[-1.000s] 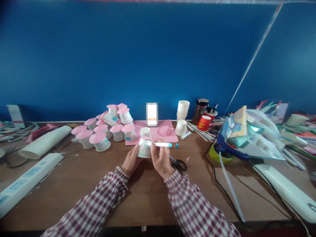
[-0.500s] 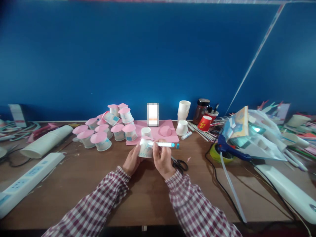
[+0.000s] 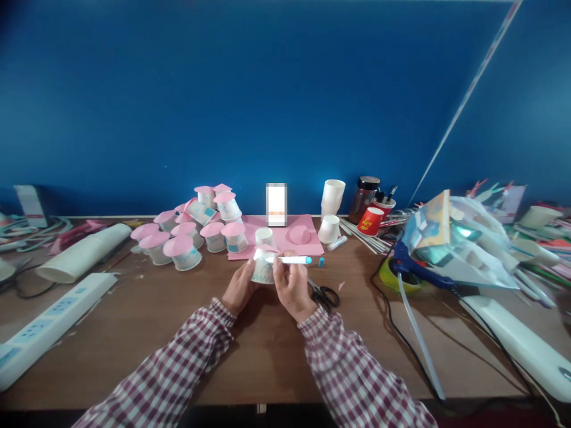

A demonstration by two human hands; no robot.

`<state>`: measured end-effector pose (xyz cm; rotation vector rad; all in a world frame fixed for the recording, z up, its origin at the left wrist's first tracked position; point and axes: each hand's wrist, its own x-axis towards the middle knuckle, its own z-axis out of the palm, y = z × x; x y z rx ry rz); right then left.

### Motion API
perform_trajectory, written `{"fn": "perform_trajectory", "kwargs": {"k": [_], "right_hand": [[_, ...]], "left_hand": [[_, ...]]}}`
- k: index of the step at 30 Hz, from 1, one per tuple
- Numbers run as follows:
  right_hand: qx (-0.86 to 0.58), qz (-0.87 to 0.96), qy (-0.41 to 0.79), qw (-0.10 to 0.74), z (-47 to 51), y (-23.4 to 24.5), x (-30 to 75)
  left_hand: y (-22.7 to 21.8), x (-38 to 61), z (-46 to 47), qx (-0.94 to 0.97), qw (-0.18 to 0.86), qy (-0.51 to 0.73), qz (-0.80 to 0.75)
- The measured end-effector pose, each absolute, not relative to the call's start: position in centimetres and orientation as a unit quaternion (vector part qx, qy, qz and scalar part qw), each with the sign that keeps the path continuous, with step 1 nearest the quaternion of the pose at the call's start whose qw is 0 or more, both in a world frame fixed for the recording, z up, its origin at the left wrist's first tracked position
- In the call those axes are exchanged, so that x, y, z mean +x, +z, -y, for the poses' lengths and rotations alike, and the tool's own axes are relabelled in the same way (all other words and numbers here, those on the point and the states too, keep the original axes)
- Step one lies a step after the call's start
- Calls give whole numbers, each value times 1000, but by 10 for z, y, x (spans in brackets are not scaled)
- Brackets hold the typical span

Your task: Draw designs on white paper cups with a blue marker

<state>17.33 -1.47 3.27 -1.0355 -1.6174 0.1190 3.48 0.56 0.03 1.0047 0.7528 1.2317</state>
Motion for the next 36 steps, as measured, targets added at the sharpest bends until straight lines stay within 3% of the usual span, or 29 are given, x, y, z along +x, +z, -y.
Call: {"fn": "perform_trajectory", "kwargs": {"k": [36], "right_hand": [[-439,688,32,577,11,30,175]], "left_hand": [[0,34,-6,455,620,536,-348]]}}
